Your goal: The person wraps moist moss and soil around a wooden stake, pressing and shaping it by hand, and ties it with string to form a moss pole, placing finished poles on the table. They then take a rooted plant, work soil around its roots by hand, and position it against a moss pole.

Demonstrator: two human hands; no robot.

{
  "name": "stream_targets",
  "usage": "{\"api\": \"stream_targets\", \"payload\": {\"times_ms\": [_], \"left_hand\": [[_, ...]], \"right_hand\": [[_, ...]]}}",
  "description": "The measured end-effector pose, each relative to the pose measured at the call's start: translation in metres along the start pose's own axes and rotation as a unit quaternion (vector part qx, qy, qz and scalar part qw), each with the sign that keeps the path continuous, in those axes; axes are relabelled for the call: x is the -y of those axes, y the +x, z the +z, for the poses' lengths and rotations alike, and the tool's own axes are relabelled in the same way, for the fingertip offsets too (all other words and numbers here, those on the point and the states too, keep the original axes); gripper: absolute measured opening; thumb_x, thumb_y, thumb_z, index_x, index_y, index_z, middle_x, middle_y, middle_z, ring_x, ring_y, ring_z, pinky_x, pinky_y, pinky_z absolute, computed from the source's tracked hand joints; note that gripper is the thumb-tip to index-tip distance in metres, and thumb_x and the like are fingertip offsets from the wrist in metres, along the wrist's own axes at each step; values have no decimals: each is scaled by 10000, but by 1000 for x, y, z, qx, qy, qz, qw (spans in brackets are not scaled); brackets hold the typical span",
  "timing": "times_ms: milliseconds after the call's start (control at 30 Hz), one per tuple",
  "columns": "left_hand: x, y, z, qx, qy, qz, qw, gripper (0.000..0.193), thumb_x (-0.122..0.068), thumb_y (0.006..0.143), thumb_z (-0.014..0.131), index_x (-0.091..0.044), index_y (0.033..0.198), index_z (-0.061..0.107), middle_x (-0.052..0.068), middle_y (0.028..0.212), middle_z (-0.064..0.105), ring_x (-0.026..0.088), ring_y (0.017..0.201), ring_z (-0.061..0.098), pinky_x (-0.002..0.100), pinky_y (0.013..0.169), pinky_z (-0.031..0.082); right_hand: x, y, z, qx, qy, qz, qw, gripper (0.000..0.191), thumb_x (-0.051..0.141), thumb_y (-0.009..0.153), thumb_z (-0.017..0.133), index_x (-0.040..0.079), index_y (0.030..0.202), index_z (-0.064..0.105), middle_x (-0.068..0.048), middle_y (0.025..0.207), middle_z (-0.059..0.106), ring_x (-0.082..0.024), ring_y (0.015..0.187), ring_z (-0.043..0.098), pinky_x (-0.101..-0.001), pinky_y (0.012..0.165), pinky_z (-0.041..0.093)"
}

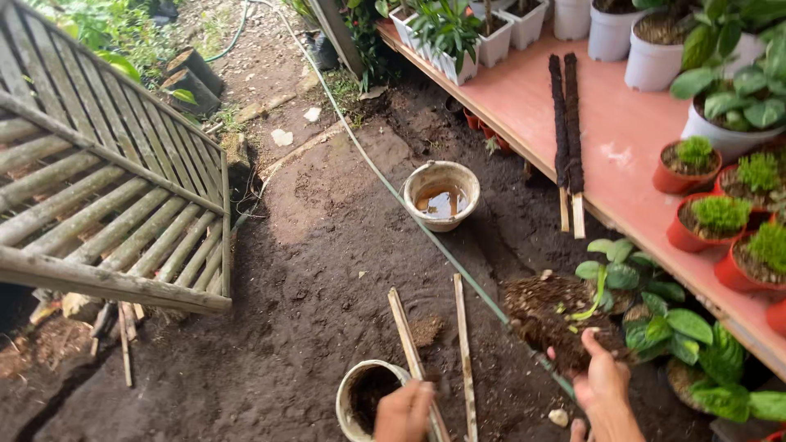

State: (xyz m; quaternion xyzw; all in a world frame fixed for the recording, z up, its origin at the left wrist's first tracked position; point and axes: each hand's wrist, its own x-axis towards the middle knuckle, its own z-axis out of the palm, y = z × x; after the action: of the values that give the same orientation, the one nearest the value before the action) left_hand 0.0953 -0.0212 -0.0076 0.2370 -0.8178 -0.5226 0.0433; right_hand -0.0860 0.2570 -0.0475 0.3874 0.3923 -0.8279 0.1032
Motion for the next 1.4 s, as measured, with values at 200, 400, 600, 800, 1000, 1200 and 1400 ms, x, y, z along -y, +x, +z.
{"api": "stream_targets", "payload": {"times_ms": [200, 400, 600, 800, 1000, 1200, 1400], "left_hand": [[40, 34, -61, 23, -113, -87, 989, 277, -236, 1020, 525, -33, 895, 665, 45, 704, 721, 111, 548, 617, 282, 506, 484], [65, 38, -69, -22, -241, -179, 954, 250, -215, 1046, 490, -38, 1113, 653, 49, 939, 735, 109, 783, 714, 244, 628, 540], [80, 29, -84, -54, -290, -247, 923, 357, -116, 1005, 496, -54, 1337, 612, 127, 924, 743, 169, 723, 684, 276, 596, 531], [83, 14, -77, -78, 247, -208, 943, 438, -231, 945, 689, -101, 1358, 625, 213, 1153, 700, 340, 1031, 650, 420, 902, 500], [-5, 13, -30, -94, 183, 173, 963, 322, -208, 956, 699, -86, 1254, 698, 145, 1143, 727, 272, 1048, 698, 379, 917, 565], [-84, 23, 13, 41, 247, 384, 888, 436, -292, 904, 774, -78, 1275, 695, 103, 1142, 722, 246, 1004, 667, 372, 856, 546], [-92, 26, 24, 104, 242, 304, 916, 449, -330, 884, 778, -92, 1261, 725, 75, 1142, 713, 231, 1002, 649, 363, 878, 538]], "right_hand": [[-22, -5, 15, 102, -3, -29, 994, 228, 115, 990, 605, 30, 1202, 619, -140, 1251, 654, -348, 1055, 676, -597, 717, 608], [-42, -23, 11, 177, -55, -26, 982, 200, 139, 1016, 631, 26, 1181, 629, -136, 1190, 680, -321, 1029, 708, -564, 740, 639], [-41, -48, 21, 232, -57, -22, 971, 204, 153, 1007, 653, 39, 1176, 636, -123, 1151, 688, -307, 982, 717, -532, 714, 643], [-34, -55, 19, 263, -76, -22, 962, 206, 154, 981, 654, 25, 1141, 642, -130, 1100, 707, -304, 942, 725, -522, 660, 646], [-51, -35, 3, 282, -93, -60, 953, 156, 148, 969, 730, 76, 1095, 674, -71, 1084, 697, -223, 979, 696, -417, 833, 588], [-62, -33, -3, 295, -108, -64, 947, 158, 166, 964, 765, 66, 1059, 689, -67, 1064, 711, -204, 983, 679, -373, 882, 545], [-49, -52, 4, 277, -131, -36, 951, 257, 178, 912, 750, 0, 1078, 668, -105, 1042, 739, -230, 969, 713, -409, 882, 575]]}}
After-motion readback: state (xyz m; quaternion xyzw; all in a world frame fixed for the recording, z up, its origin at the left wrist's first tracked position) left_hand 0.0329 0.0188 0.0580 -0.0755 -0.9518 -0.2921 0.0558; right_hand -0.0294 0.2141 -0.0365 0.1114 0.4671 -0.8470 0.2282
